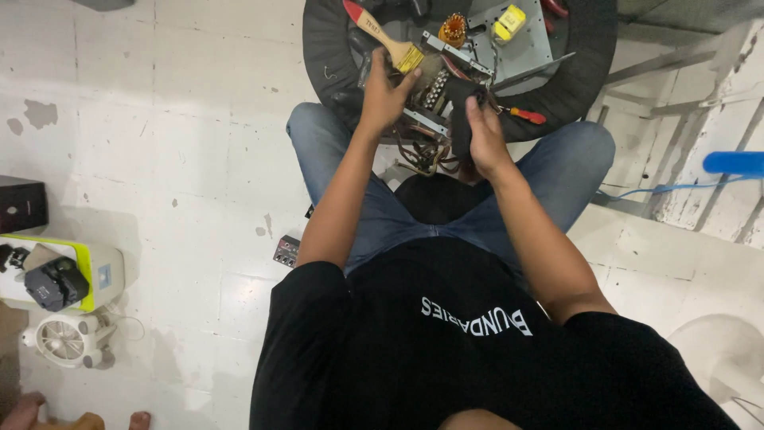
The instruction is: The person sits on the floor and uses a handheld vacuum to clean the interior of an open electronic device, likely a power supply unit. They then use a paintbrush to dust the same area. The person handles the device and tools directly.
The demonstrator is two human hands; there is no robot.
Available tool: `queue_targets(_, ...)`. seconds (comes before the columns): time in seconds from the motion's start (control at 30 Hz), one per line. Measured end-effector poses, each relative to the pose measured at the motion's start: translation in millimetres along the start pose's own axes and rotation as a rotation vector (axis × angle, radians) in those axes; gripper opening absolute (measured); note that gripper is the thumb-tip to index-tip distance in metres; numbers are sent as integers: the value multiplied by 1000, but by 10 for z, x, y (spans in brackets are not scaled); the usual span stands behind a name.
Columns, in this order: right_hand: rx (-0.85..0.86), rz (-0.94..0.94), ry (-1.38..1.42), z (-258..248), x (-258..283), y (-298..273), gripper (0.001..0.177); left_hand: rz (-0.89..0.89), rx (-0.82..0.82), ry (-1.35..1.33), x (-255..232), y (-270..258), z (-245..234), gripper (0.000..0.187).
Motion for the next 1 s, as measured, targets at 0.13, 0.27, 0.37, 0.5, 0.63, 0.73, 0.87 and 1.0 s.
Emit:
queue_targets(0.13,28,-2,-13,109,148,30,60,-271,43,-283,-125,57,-85,64)
queue_targets(0.27,28,-74,-34,143,70,129,66,-467,61,-613,-262,62,-115,74)
queue_targets(0.37,-90,140,-353,99,119,146,95,-123,73,-159,52,146,-164,52)
queue_targets(0.5,31,52,-490,180,383,38,54,71,40,188,135,267,-206,46)
queue_targets(0.63,-59,68,-402,140,356,-46,41,-26,258,443,17,316,-146,33)
queue_targets(0.73,-67,56,-382,152,325,-49,46,-37,283,566,53,421,-41,27)
queue_targets(0.87,-123,-3,-355,174,285,-32,55,120,57,510,70,521,30,33)
queue_targets(1.0,-164,-10,-302,132,264,-26,47,-32,241,457,-252,331,118,29)
Point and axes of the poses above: each hand's wrist, its own y-axis towards the middle knuckle, its own z-axis out of the palm, x = y × z, the point moved 1 cm from there along y, towards the middle knuckle, and after that the axes turned 2 degrees about -z, right-handed, at the moved point
